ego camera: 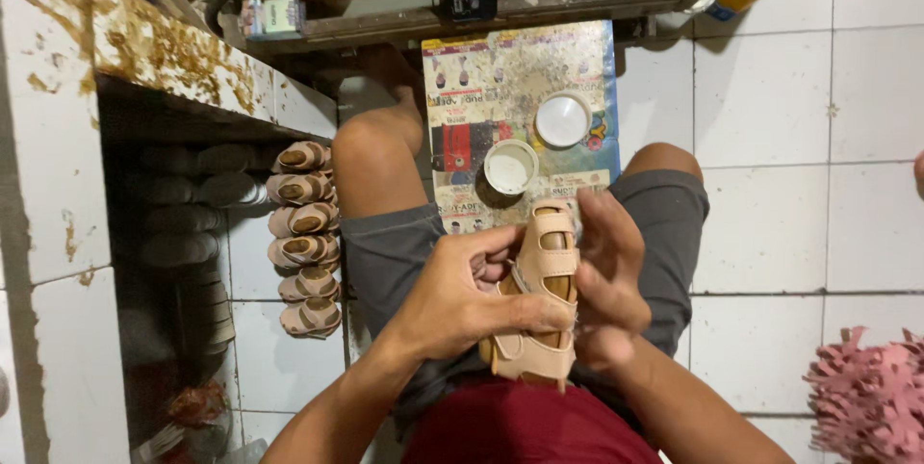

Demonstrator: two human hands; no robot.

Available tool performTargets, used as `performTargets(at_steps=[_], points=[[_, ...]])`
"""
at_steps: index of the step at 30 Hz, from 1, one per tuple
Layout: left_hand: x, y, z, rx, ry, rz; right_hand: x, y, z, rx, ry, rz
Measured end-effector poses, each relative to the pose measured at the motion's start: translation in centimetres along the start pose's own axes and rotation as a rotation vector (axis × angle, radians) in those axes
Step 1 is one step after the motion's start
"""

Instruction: The person sits on the floor holding a small strappy sandal and repeatedly presses and rubs the straps and sole edges with their fingers. They occasionally dip a finger into a small bowl of liquid on the work board and continue rubbing the sandal, and briefly reach toward a shelf of finished sandals.

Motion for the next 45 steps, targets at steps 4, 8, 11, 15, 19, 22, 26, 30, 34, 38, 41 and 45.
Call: performTargets(at_steps=[4, 8, 11, 15, 19, 22, 26, 30, 34, 38, 41, 45], points=[[0.5, 0.9, 0.2, -0.023, -0.003, -0.084, -0.5, 0.2, 0.6, -0.111, -0.032, -0.131], [0.7, 1.4, 0.9, -0.023, -0.02, -0.146, -1.4, -0.1, 1.4, -0.023, -0.07, -0.235], [0.4, 1.7, 0.9, -0.039, -0.061, -0.242, 0.2, 0.1, 1.3, 0.109, 0.029, 0.072], [0.1, 2.1, 1.3, -0.045, -0.096, -0.295, 0.7, 0.5, 0.9, 0.151, 0.035, 0.025], [-0.7, 2.7, 1.6, -0.061, -0.167, -0.378, 0.3, 1.4, 0.5, 0.017, 0.062, -0.017], [-1.1, 2.8, 1.7, -0.053, -0.19, -0.37, -0.7, 2.0, 0.4, -0.141, -0.023, -0.246], [-1.3, 3.8, 1.7, -0.121, -0.22, -0.439, 0.4, 1.4, 0.6, -0.075, 0.075, -0.249], [-2.1, 4.2, 1.8, -0.115, -0.242, -0.412, 0.2, 1.3, 1.0, 0.011, 0.055, -0.26], [-2.3, 4.9, 2.0, -0.152, -0.245, -0.44, 0.7, 2.1, 1.0, -0.086, 0.094, -0.301], [-2.6, 5.2, 2.2, -0.173, -0.259, -0.468, 0.2, 3.5, 0.9, -0.285, 0.023, -0.528], [-2.8, 5.3, 2.4, -0.171, -0.267, -0.457, 0.4, 3.1, 1.0, -0.255, 0.085, -0.53], [-3.0, 5.7, 2.5, -0.159, -0.271, -0.487, -0.1, 2.6, 1.0, -0.188, 0.071, -0.515]])
Point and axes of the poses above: each hand's wrist, its own z-axis towards the middle knuckle, its own x-axis out of the palm, y = z × x, the point moved 10 cm from there along z, towards the middle knuckle, and after that the axes turned 7 degrees about -y, right-handed, at the moved point
